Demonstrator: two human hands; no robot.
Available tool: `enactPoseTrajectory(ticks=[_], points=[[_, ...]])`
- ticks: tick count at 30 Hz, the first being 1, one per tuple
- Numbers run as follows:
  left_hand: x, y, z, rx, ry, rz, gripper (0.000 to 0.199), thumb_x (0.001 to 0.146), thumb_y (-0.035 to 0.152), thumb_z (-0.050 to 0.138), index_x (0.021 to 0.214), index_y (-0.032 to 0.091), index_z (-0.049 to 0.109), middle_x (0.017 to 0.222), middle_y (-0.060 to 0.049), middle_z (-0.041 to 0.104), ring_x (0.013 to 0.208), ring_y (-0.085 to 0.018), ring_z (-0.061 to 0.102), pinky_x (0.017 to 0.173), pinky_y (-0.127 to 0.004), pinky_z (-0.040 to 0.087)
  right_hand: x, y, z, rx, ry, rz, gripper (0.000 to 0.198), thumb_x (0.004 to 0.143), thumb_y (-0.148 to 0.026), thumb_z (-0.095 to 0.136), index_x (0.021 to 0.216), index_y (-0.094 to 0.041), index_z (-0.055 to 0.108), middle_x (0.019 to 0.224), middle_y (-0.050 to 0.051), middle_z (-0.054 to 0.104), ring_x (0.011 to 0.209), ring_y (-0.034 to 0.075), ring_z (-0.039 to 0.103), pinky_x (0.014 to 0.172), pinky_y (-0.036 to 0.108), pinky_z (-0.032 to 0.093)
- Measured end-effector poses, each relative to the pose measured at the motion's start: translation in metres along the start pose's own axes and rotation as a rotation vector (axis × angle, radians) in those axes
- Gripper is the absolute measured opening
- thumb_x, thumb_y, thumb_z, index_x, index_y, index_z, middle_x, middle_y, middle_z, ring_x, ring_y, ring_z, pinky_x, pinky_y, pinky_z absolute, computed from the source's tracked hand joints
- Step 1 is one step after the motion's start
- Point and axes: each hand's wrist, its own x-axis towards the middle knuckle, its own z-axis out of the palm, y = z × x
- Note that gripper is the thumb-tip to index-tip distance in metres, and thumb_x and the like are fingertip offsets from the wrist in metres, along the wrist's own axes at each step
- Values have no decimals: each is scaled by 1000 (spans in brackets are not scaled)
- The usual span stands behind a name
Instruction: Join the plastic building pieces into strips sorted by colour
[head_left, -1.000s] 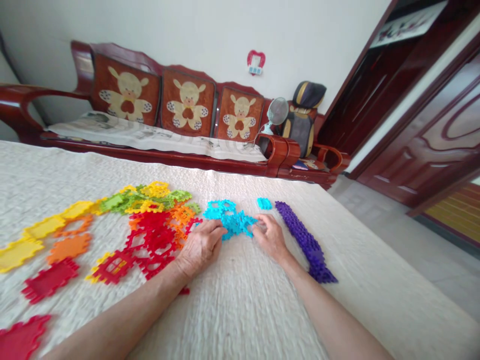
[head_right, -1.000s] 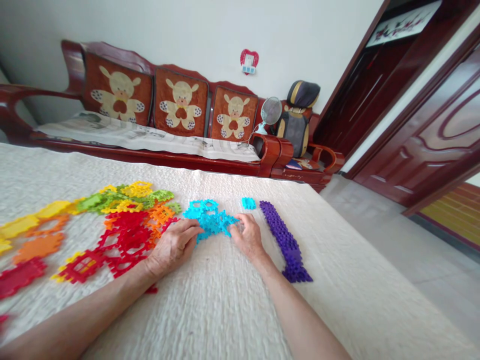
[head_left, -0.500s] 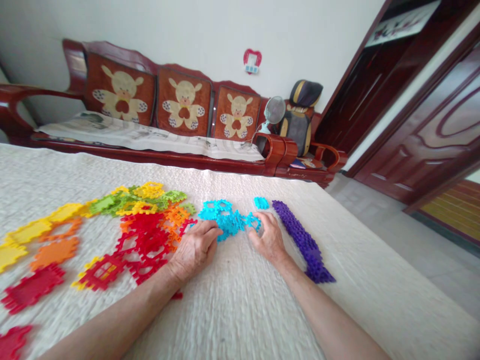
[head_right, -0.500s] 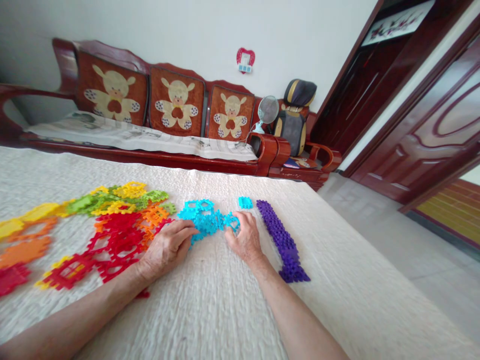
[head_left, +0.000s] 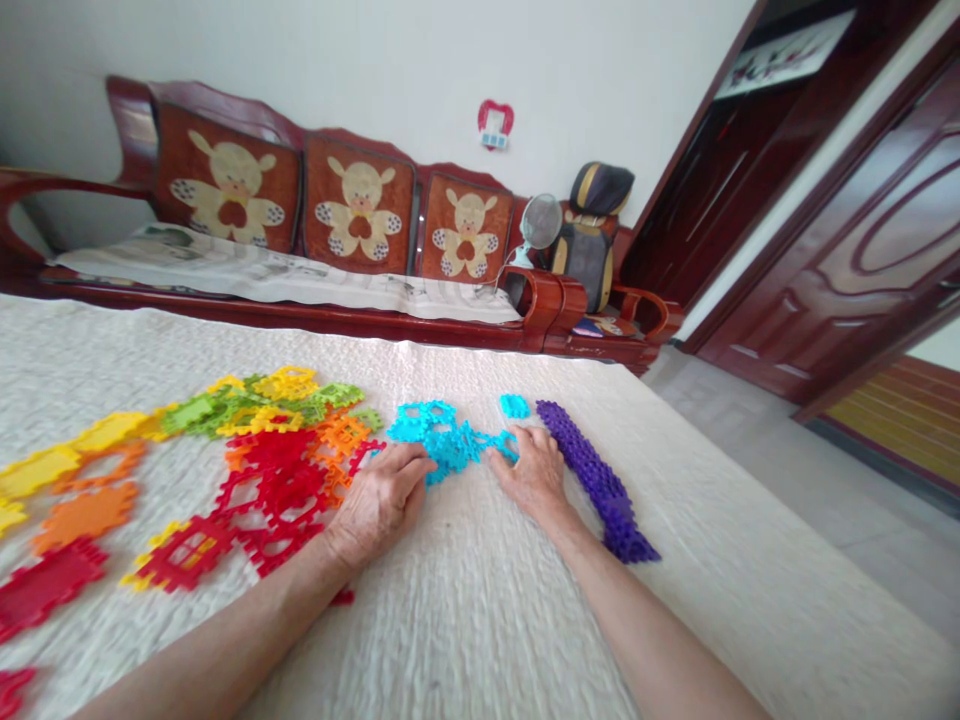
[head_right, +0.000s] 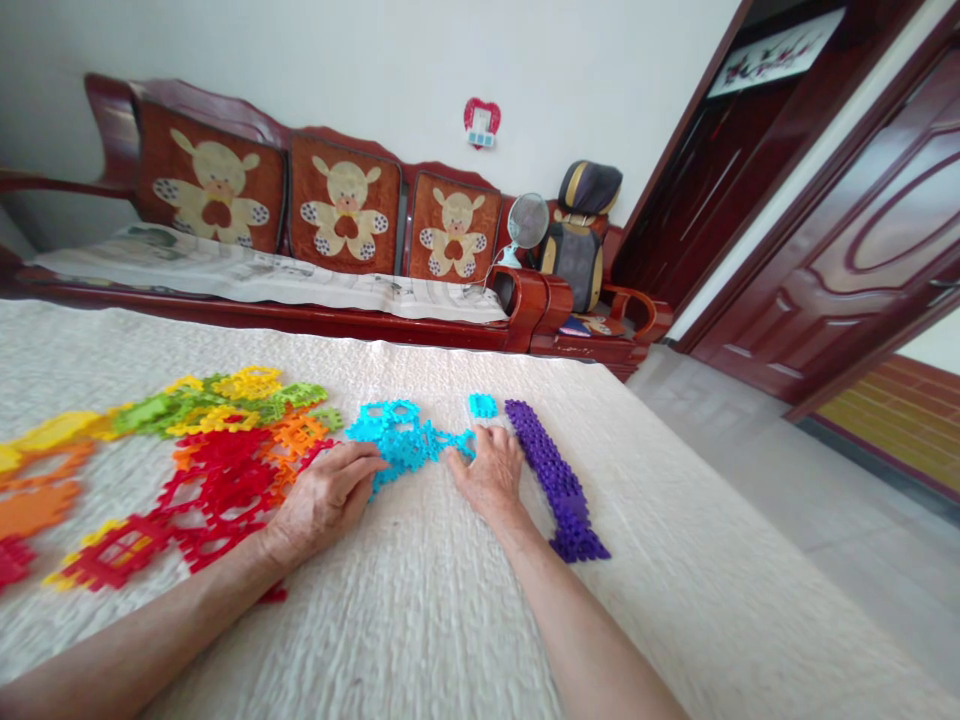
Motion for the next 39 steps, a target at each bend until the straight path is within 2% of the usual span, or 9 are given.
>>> enactPoseTrajectory(ticks=[4,6,11,16,21,25,28,32,39], points=[[-1,-1,1,-10,0,-11,25,89,8,47,102,19,66,100,-7,68,88,-17,65,76,-30,55,2,2,1,28,0,-7,39,86,-35,53,119,-19,63,119,11,60,110,27,51,95,38,36],[-1,-2,1,-13,2,0,25,89,8,46,101,19,66,99,-7,68,86,-16,64,75,-29,55,3,4,2,67,27,-19,40,82,-29,54,120,-18,62,124,12,58,116,27,49,99,37,35],[0,-1,-1,-15,16,19,23,89,8,47,101,18,64,99,-7,68,88,-17,64,75,-29,55,3,6,-1,37,39,52,55,81,-41,57,130,-16,54,127,15,53,116,30,50,98,40,38],[-1,-1,1,-4,35,17,23,89,8,47,102,18,64,100,-7,68,90,-17,64,77,-30,55,4,9,-2,-76,-34,61,44,85,-42,53,120,-16,61,110,15,60,104,30,55,91,39,41],[-1,0,2,-31,5,-18,25,90,8,46,101,19,66,99,-7,68,87,-17,64,76,-30,55,6,12,-6,-20,3,12,45,82,-37,57,121,-16,61,111,13,65,106,27,57,94,37,42],[-1,0,2,-40,15,-7,25,90,7,46,101,18,65,99,-7,68,88,-17,63,75,-29,54,28,10,-21,2,56,-16,43,85,-37,54,121,-15,60,113,12,67,106,25,58,95,34,41],[-2,0,2,-54,-5,-32,25,90,8,46,102,18,65,99,-7,67,89,-17,63,76,-29,54,59,6,-28,-74,27,0,41,87,-38,52,121,-16,61,112,12,68,104,25,60,92,34,41],[-1,0,1,-54,-15,-29,24,90,8,45,102,18,64,99,-7,66,88,-17,62,75,-29,53,89,0,-22,-202,-61,62,42,88,-42,51,119,-17,63,114,14,68,106,29,60,89,38,41],[0,2,0,-61,3,-18,25,91,8,44,101,18,64,99,-7,67,86,-17,62,73,-28,53,96,0,-6,-242,-107,83,38,88,-39,49,110,-13,66,111,18,68,108,33,59,89,45,41]])
